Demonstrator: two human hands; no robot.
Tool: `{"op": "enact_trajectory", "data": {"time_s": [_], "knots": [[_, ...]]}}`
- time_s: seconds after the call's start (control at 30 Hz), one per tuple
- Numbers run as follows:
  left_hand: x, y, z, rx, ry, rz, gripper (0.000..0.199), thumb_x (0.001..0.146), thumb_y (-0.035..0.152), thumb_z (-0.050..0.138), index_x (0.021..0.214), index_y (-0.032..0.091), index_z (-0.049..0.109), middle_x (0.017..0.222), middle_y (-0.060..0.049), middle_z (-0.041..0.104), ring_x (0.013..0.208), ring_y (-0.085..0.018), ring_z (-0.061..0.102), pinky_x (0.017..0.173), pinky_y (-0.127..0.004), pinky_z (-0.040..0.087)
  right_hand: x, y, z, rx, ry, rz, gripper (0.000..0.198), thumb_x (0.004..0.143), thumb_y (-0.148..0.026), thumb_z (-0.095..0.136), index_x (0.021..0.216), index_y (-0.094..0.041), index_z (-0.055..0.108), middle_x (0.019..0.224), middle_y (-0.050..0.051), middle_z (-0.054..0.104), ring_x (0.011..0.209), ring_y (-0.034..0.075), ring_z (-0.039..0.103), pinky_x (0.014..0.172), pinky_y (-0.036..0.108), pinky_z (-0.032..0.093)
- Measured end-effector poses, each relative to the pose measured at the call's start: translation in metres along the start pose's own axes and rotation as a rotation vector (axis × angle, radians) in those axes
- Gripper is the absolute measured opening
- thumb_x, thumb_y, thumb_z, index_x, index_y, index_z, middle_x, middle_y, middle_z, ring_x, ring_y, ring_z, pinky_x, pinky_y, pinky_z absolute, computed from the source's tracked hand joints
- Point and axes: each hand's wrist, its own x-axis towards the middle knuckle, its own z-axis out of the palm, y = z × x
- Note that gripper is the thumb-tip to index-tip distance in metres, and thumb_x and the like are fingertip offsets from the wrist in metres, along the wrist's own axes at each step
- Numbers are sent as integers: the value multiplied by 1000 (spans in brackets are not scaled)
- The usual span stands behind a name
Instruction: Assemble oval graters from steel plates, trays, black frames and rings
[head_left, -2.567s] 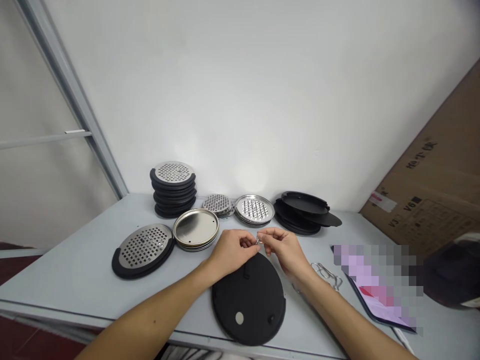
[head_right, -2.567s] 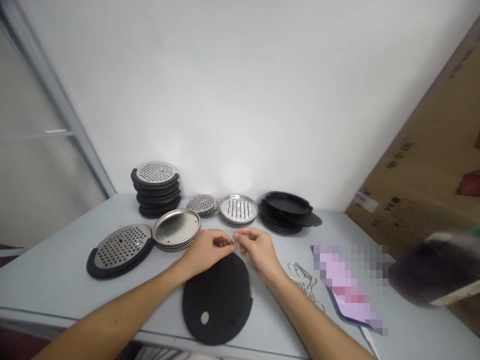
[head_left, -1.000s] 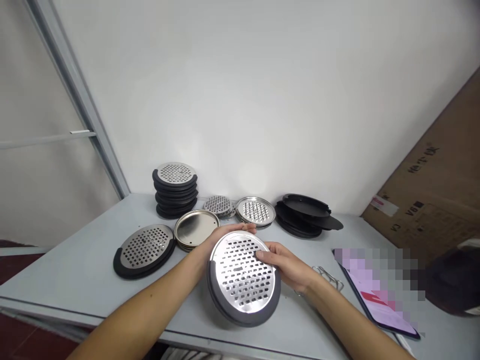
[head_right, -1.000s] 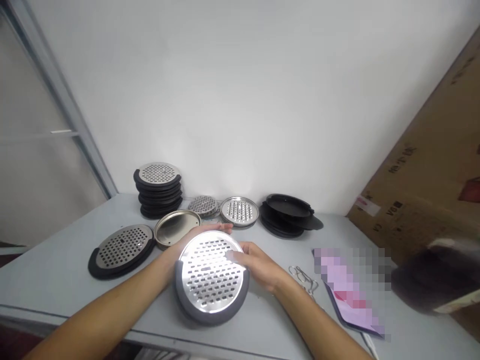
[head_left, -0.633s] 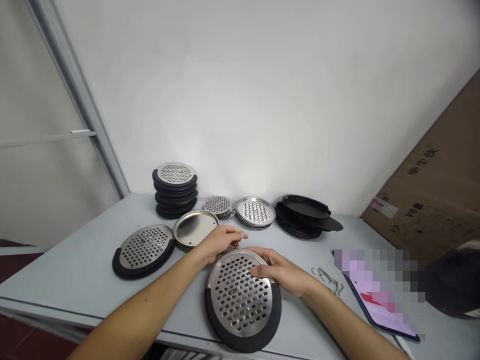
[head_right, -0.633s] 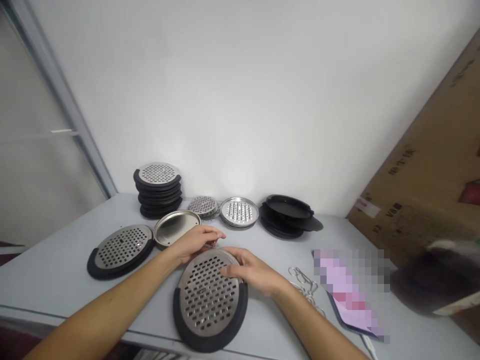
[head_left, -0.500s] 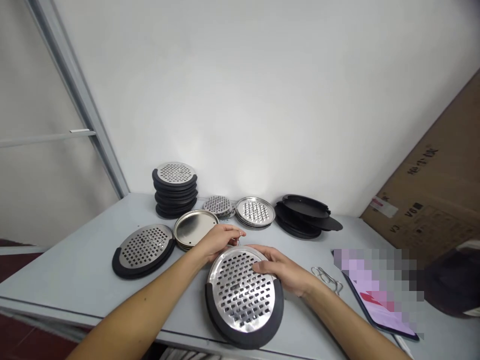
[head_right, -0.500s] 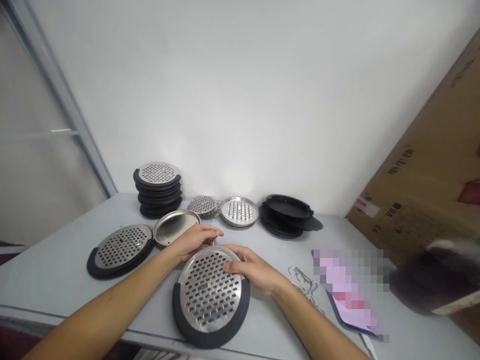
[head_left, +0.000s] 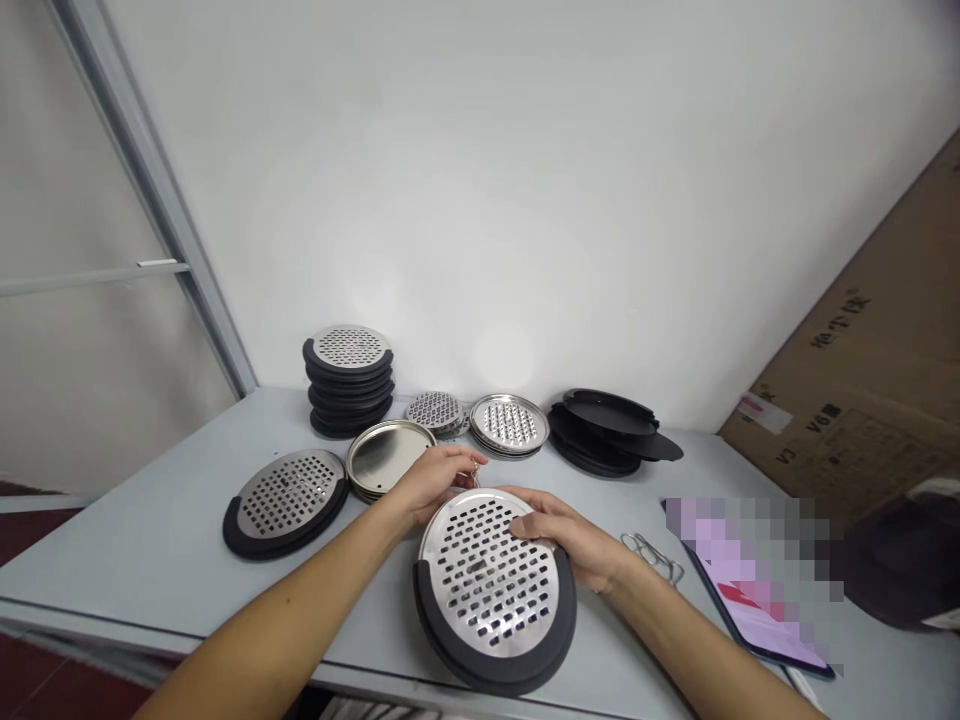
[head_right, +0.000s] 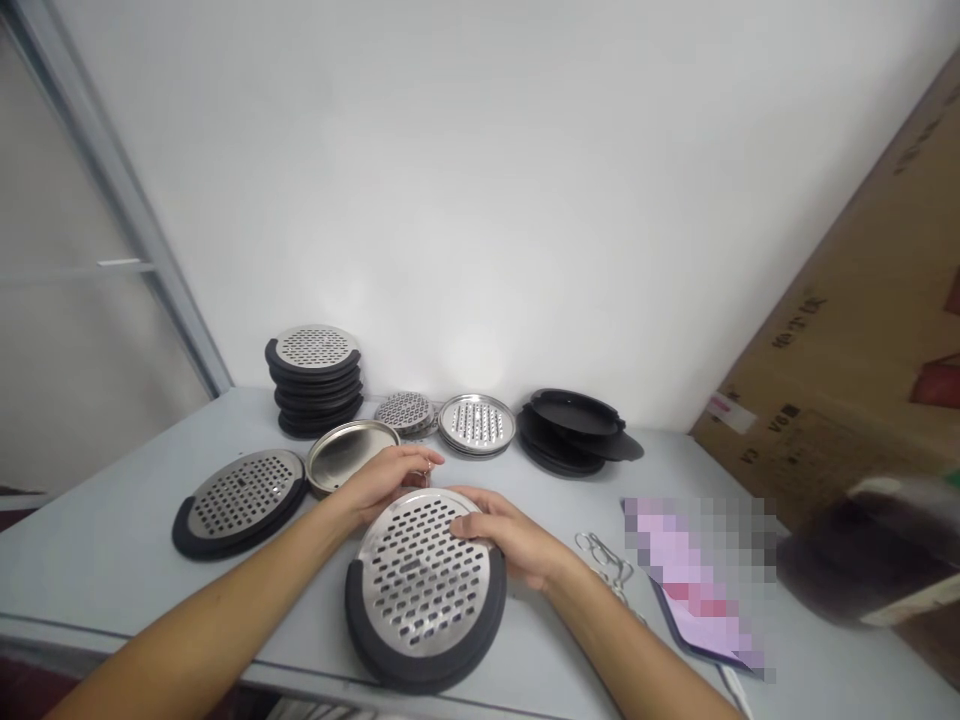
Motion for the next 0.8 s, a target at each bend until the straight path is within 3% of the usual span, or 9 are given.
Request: {"op": "enact_trajectory", "data": {"time_s": [0.2, 0.3, 0.43, 0.53, 0.7, 0.8], "knots": [[-6, 8, 1, -144, -36, -95, 31, 71, 8, 63, 102, 8, 64, 91, -13, 68, 82, -19, 67, 78, -31, 53, 1, 0, -1, 34, 4, -12, 49, 75, -19, 67, 123, -15, 60, 103, 11, 71, 85, 20, 67, 75, 29, 50], [-8, 11, 3, -226, -46, -132, 35, 72, 8, 65, 107, 8, 62, 95, -15, 69, 86, -22, 68, 79, -33, 54, 1, 0, -1, 47, 37, -35, 48, 77, -21, 66, 124, -15, 59, 103, 11, 71, 85, 21, 68, 75, 30, 50], [-12, 14, 3, -135, -62, -117, 37, 81, 31, 67, 111, 10, 64, 88, -12, 71, 76, -20, 67, 69, -30, 54, 1, -1, -2, 41, 116, -98, 48, 80, -21, 64, 127, -15, 57, 103, 11, 71, 84, 21, 68, 74, 31, 50], [-16, 16, 1, -121, -145, -106, 41, 84, 41, 65, 112, 11, 65, 94, -13, 71, 82, -21, 68, 74, -31, 54, 1, -2, -2, 36, 190, -151, 50, 80, -20, 63, 130, -17, 56, 105, 10, 71, 88, 22, 67, 77, 31, 50], [-26, 22, 0, -89, -314, -25, 41, 80, 28, 71, 118, 13, 63, 105, -14, 70, 95, -22, 67, 86, -33, 52, 4, -2, -7, 56, 273, -206, 54, 79, -17, 61, 132, -20, 52, 109, 8, 70, 93, 22, 67, 78, 30, 49], [-28, 23, 0, -48, -329, -43, 51, 75, 19, 73, 124, 16, 60, 103, -12, 71, 93, -22, 68, 85, -33, 52, 4, -1, -9, 69, 291, -188, 56, 78, -18, 61, 132, -20, 50, 108, 8, 70, 92, 23, 67, 76, 32, 50]]}}
